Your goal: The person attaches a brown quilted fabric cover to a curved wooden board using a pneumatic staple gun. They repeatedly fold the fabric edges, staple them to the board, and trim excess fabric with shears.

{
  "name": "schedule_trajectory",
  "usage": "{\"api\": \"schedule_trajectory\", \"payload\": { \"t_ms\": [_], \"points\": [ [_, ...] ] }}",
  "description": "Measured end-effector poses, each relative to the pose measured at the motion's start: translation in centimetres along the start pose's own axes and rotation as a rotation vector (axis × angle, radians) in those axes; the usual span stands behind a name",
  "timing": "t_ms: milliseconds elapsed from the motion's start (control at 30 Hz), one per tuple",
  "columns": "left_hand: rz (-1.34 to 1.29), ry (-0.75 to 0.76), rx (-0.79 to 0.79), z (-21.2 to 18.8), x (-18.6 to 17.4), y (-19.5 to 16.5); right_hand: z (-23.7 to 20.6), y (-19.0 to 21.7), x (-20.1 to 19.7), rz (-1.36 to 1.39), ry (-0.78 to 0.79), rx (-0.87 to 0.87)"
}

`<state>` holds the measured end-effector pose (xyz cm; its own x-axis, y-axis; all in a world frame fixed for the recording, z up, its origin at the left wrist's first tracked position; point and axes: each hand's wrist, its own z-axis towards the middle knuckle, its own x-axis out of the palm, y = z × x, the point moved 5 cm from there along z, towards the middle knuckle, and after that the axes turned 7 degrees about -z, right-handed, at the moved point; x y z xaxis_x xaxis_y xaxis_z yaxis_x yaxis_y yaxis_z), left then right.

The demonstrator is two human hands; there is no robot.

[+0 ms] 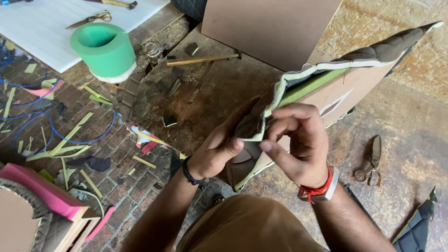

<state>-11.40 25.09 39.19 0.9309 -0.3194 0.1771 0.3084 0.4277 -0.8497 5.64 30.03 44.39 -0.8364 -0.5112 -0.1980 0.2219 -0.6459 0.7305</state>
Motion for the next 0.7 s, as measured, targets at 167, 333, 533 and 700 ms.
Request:
{"api": "schedule_trajectory", "payload": {
  "t_ms": [167, 333, 533, 700],
  "points": [
    [0.127, 0.010, 0.461, -1.3, 0.7, -2.1, 1.3, 1.1, -0.8, -0.276, 0.162, 0.079],
    [-0.407, 0.086, 0.399, -1.4, -2.4, -4.3, 1.1, -0.1, -0.7, -0.280, 0.167, 0.126],
    [0.291, 0.060, 0.066, 0.3, 0.0, -0.9, 0.7, -0.5, -0.1, -0.084, 0.041, 0.119],
    [0.324, -0.010, 0.097, 0.1, 0.6, -1.2, -0.6, 1.2, 0.8, -0.317, -0.051, 0.040]
  ]
}}
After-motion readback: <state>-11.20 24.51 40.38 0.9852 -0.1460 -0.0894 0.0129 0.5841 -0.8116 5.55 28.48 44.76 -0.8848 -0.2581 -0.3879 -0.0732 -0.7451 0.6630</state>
